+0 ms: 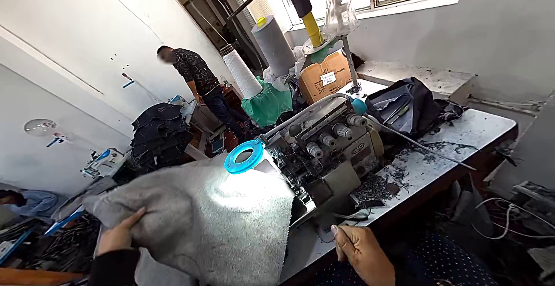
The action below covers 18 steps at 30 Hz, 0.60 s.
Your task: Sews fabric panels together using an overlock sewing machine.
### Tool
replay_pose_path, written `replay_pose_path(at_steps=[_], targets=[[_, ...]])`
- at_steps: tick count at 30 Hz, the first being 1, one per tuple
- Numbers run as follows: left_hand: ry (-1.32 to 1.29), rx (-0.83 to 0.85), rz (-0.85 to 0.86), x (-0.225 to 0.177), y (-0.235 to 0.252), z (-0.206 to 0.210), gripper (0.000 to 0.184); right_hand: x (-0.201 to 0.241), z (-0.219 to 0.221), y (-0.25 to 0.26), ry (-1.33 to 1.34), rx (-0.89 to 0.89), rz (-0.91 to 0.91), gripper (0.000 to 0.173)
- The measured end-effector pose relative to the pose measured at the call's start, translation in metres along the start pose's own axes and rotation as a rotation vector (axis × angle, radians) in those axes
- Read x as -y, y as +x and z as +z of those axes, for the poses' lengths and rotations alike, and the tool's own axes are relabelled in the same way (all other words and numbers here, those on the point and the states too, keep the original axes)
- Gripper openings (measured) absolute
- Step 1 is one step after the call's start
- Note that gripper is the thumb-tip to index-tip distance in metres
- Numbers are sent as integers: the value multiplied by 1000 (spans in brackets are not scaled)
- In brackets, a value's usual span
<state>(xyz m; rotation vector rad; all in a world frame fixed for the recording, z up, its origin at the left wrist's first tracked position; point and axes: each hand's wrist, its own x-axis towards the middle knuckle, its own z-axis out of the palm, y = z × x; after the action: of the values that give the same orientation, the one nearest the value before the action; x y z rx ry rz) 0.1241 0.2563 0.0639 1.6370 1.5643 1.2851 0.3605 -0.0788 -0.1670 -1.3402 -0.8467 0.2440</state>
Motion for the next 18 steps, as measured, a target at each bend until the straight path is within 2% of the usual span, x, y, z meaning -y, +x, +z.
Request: replay_pose_path(at_steps=[3, 7, 9, 11, 14, 16, 18], targets=[[-32, -14, -62, 40, 9, 16, 50, -35, -3, 12, -453, -93, -423, 41], [17, -30, -69, 28, 7, 70, 54, -77, -3, 16, -907, -76, -715, 40], [52, -3, -33, 17, 10, 102, 56, -85, -1, 11, -941, -105, -740, 43], [75, 123, -15, 9, 10, 135, 62, -93, 0, 6, -928, -103, -729, 47], [170, 328, 42, 22, 5, 173, 66, -89, 1, 7, -916, -120, -721, 49], [211, 416, 46, 43, -5, 179, 65, -78, 3, 11, -917, -141, -726, 49], [493, 477, 165, 73, -20, 162, 60, -74, 1, 12, -936, -118, -729, 50]])
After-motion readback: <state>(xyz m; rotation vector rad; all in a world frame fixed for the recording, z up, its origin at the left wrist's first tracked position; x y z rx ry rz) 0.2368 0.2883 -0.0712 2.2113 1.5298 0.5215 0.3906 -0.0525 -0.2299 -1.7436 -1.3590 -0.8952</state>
